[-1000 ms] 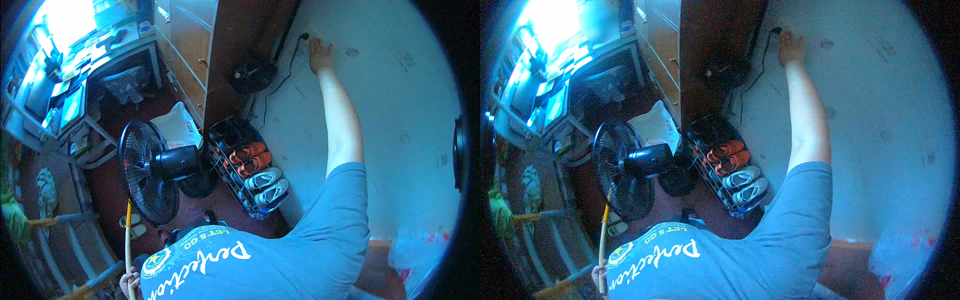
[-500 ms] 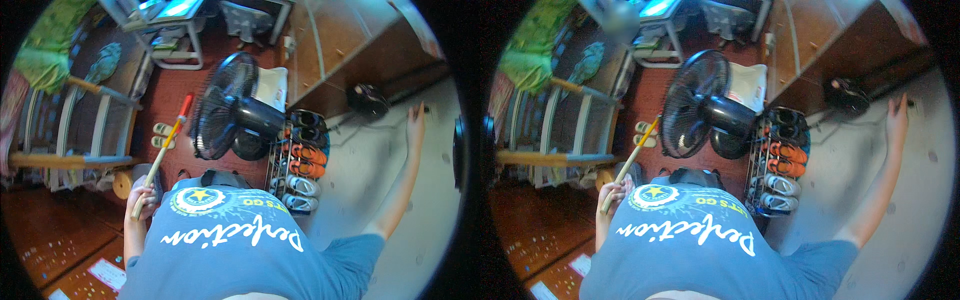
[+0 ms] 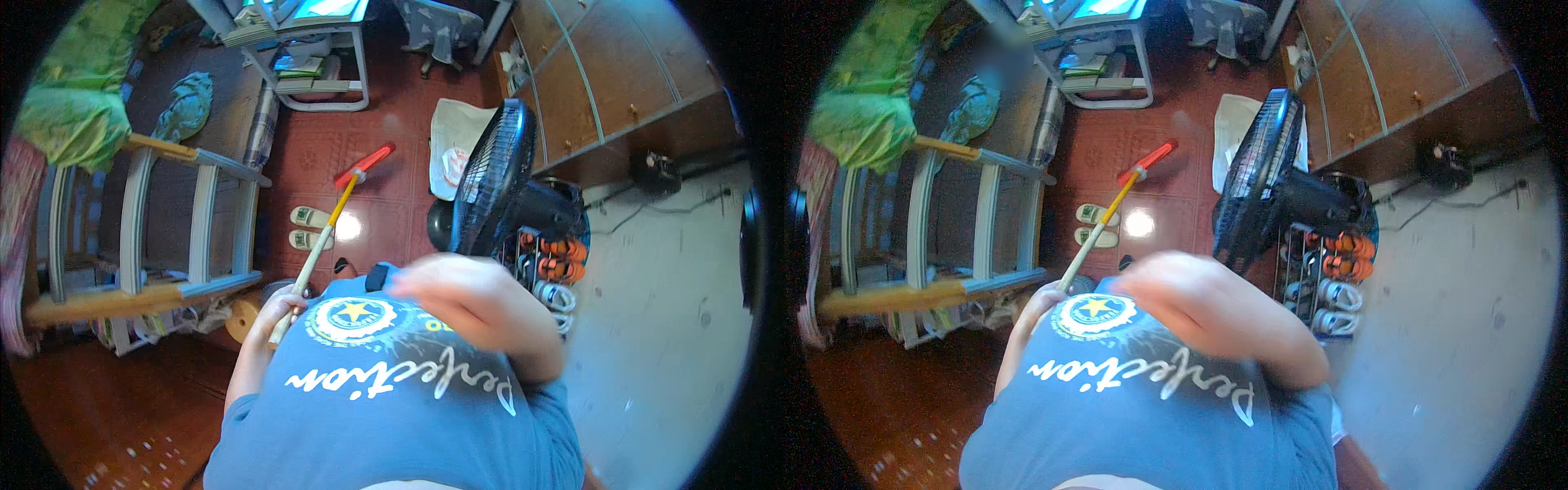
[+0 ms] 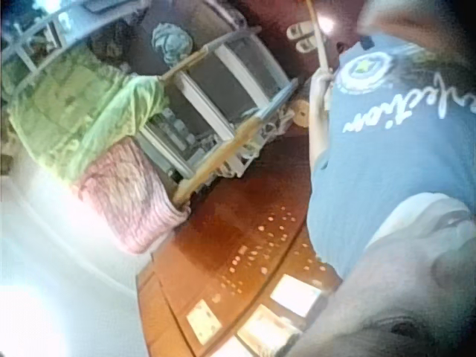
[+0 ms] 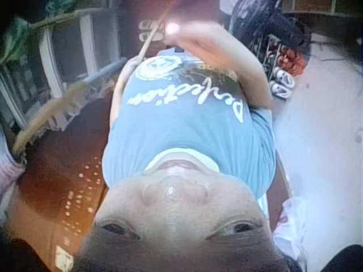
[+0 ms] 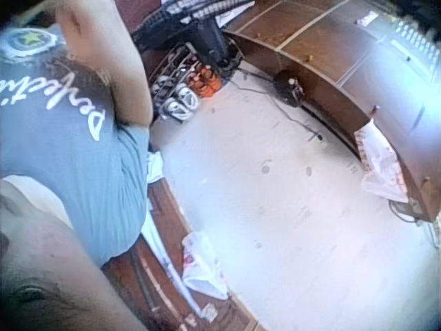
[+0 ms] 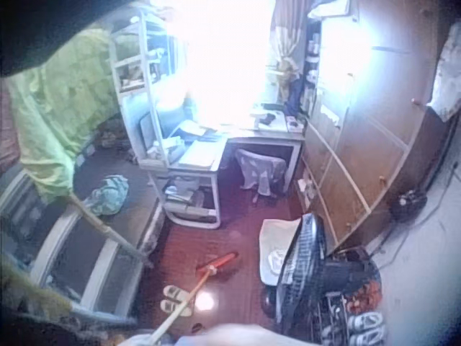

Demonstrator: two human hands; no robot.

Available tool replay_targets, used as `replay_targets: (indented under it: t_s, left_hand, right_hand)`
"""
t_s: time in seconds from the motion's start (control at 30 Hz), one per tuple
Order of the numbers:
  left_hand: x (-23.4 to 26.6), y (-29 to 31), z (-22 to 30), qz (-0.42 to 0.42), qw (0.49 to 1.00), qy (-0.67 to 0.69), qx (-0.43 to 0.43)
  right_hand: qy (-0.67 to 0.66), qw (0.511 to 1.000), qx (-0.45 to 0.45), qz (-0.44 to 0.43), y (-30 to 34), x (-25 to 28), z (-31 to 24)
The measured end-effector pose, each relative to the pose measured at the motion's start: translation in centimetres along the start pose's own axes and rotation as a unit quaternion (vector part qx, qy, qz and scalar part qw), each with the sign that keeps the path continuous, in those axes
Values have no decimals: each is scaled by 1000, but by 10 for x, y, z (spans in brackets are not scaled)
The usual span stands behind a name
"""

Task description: The person sweeps debris from the floor using a broom and a dustpan, moving across the room to collect various piles of dirt.

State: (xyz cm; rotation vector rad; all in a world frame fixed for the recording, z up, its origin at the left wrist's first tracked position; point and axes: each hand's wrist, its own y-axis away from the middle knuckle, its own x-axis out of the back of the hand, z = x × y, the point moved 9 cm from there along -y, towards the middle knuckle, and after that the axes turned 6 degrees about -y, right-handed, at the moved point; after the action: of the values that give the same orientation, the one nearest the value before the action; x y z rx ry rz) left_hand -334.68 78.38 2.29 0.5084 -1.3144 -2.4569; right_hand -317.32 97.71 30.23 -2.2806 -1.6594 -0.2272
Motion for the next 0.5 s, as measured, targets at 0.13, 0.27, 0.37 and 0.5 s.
replay_targets:
  t_s: [0.13, 0.27, 0.37, 0.5]
  left_hand:
    - [16, 20, 72, -5, 992, -129, 12]
    - [50, 15, 123, -23, 976, -217, -15]
    - [61, -8, 153, -43, 966, -253, -25]
    - [51, -49, 204, -126, 960, -249, 4]
  right_hand:
    - [84, 991, -105, 26, -117, -63, 156]
    - [285, 949, -131, -41, -169, -131, 263]
    - [279, 955, -74, -70, -206, -170, 288]
    - [197, 949, -195, -150, -257, -141, 323]
